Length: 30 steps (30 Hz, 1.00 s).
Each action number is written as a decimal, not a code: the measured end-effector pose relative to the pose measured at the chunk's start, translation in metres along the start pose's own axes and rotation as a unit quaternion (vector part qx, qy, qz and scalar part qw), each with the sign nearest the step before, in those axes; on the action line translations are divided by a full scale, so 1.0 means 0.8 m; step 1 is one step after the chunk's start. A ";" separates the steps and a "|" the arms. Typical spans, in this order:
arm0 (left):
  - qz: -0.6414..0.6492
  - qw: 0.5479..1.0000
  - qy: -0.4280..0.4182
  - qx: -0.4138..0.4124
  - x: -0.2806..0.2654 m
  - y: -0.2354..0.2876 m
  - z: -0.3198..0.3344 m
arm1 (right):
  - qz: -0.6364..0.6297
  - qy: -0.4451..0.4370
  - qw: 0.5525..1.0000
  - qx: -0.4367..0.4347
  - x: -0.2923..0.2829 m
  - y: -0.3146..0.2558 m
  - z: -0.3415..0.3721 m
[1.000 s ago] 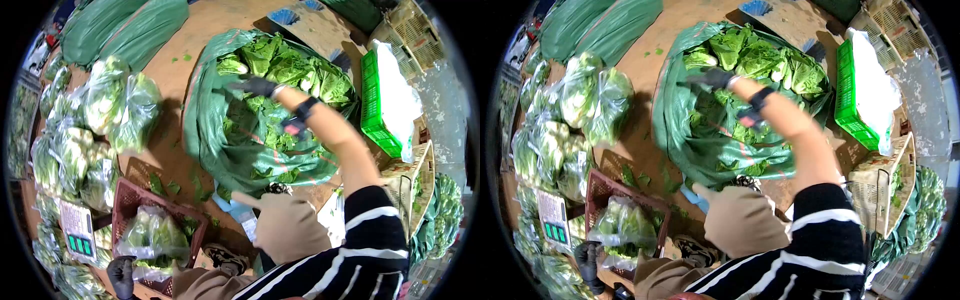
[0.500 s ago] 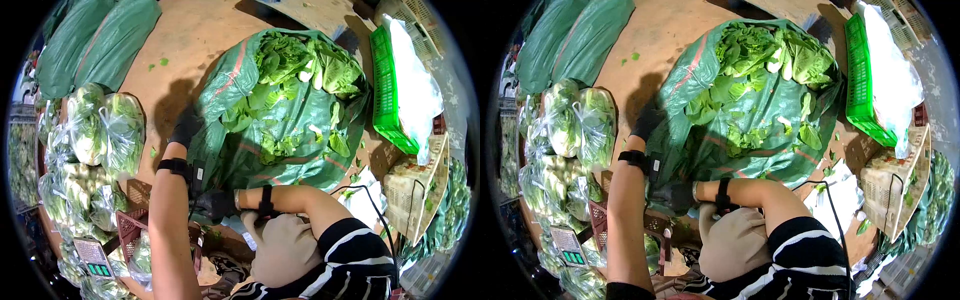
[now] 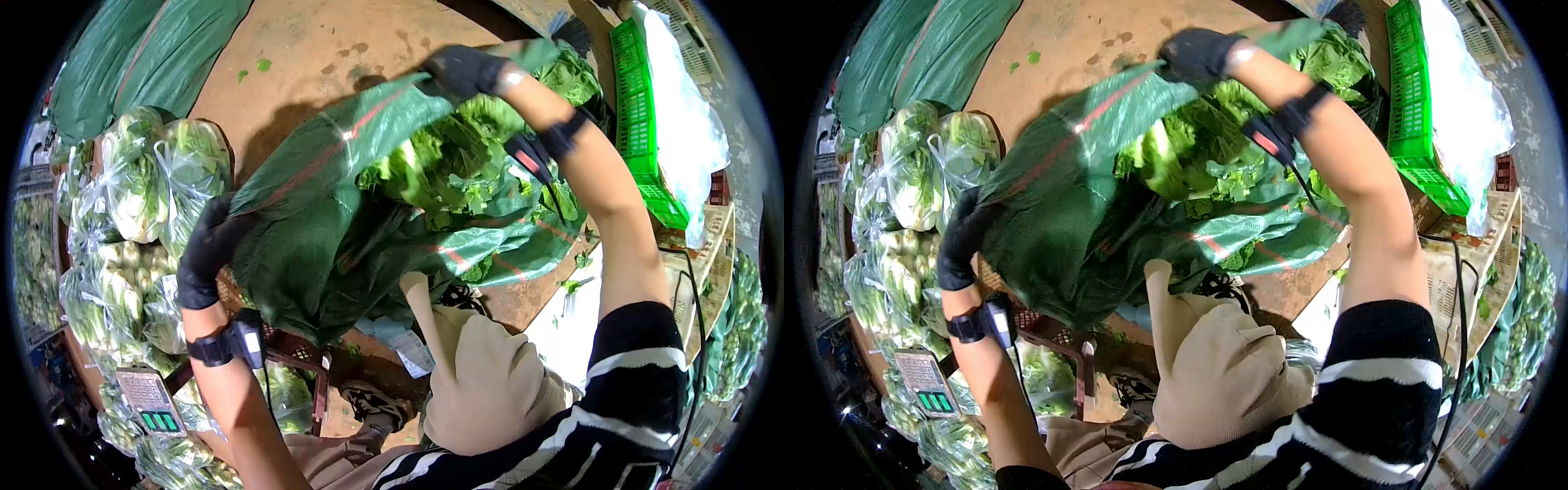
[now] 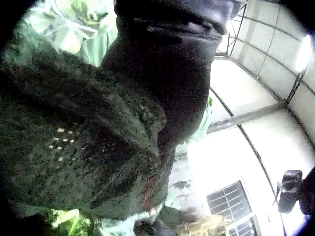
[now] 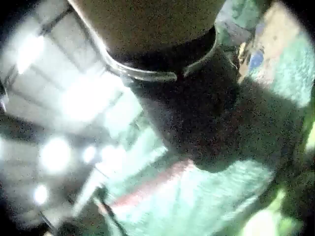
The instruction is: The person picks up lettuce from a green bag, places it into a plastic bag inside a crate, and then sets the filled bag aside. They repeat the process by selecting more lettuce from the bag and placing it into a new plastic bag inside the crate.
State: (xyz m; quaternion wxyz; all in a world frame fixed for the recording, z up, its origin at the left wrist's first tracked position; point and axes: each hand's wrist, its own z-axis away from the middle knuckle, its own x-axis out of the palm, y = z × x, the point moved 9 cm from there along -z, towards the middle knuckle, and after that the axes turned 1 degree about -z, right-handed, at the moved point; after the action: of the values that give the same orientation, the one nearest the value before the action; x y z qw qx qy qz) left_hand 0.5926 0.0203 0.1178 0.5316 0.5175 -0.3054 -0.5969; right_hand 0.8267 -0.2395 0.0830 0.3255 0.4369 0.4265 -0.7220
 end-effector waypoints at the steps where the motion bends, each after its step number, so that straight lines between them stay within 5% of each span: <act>1: 0.031 0.999 -0.014 0.022 -0.010 -0.004 0.001 | -0.024 -0.123 0.988 0.089 0.001 -0.041 0.040; 2: -0.030 0.999 -0.021 0.030 -0.016 -0.007 0.001 | -0.031 -0.037 0.998 -0.025 0.004 -0.073 0.061; 3: -0.092 0.994 -0.029 0.041 -0.017 -0.009 -0.001 | -0.005 -0.052 0.997 -0.060 0.009 -0.095 0.074; 5: -0.060 0.996 -0.027 0.054 -0.027 -0.024 -0.011 | -0.070 -0.130 0.989 -0.031 0.013 -0.100 0.072; 7: -0.008 0.998 0.054 0.028 -0.065 -0.054 -0.030 | -0.013 0.014 1.000 -0.017 -0.049 -0.090 0.046; 8: 0.123 0.985 0.116 0.018 -0.071 -0.048 -0.030 | -0.012 0.010 1.000 -0.013 -0.054 -0.072 0.024; 9: 0.161 0.977 0.139 -0.020 -0.056 -0.038 -0.037 | 0.075 0.166 0.983 -0.007 -0.098 -0.051 0.001; 11: 0.278 0.940 0.173 -0.094 -0.037 -0.057 -0.060 | 0.243 0.459 0.854 -0.008 -0.173 -0.052 0.004; 12: 0.282 0.939 0.176 -0.090 -0.030 -0.053 -0.067 | 0.295 0.408 0.860 0.082 -0.173 -0.037 -0.006; 13: 0.282 0.949 0.138 -0.022 -0.015 -0.026 -0.077 | 0.297 0.410 0.859 0.076 -0.170 -0.044 -0.009; 14: 0.282 0.953 0.103 0.041 -0.008 -0.008 -0.080 | 0.227 0.420 0.878 -0.002 -0.154 -0.058 -0.013; 16: 0.320 0.943 0.088 0.025 -0.010 -0.016 -0.091 | 0.080 0.425 0.888 -0.154 -0.110 -0.085 -0.010; 18: 0.351 0.934 0.070 0.015 -0.014 -0.018 -0.103 | 0.011 0.264 0.963 -0.052 -0.021 -0.072 -0.050; 19: 0.385 0.923 0.019 0.004 -0.007 -0.020 -0.107 | 0.016 0.201 0.979 -0.018 0.016 -0.060 -0.072; 21: 0.413 0.910 -0.035 -0.016 0.010 -0.012 -0.109 | 0.023 0.038 0.981 0.187 0.067 0.014 -0.105; 22: 0.370 0.929 0.000 -0.013 0.015 0.001 -0.108 | -0.016 0.054 0.967 0.249 0.100 0.050 -0.118; 23: 0.327 0.944 0.035 -0.008 0.015 0.009 -0.109 | 0.003 0.109 0.982 0.157 0.155 0.059 -0.143; 27: 0.252 0.946 0.189 -0.077 -0.094 -0.103 -0.156 | -0.022 0.015 0.966 0.257 0.180 0.008 -0.070; 28: -0.122 0.945 0.301 0.041 -0.124 -0.057 -0.142 | 0.030 0.090 0.960 0.262 0.171 0.000 -0.054; 29: -0.479 0.788 0.358 0.148 -0.099 0.011 -0.124 | 0.018 0.146 0.957 0.249 0.176 0.000 -0.045; 30: -0.503 0.740 0.375 0.242 -0.069 0.043 -0.105 | 0.007 0.205 0.959 0.194 0.177 -0.002 -0.040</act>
State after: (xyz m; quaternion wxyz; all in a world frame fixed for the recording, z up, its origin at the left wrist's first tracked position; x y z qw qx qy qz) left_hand 0.6770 0.0797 0.1425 0.0828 0.8890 0.0890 -0.4414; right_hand 0.7787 -0.2238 -0.0533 0.1450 0.6332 0.3326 -0.6836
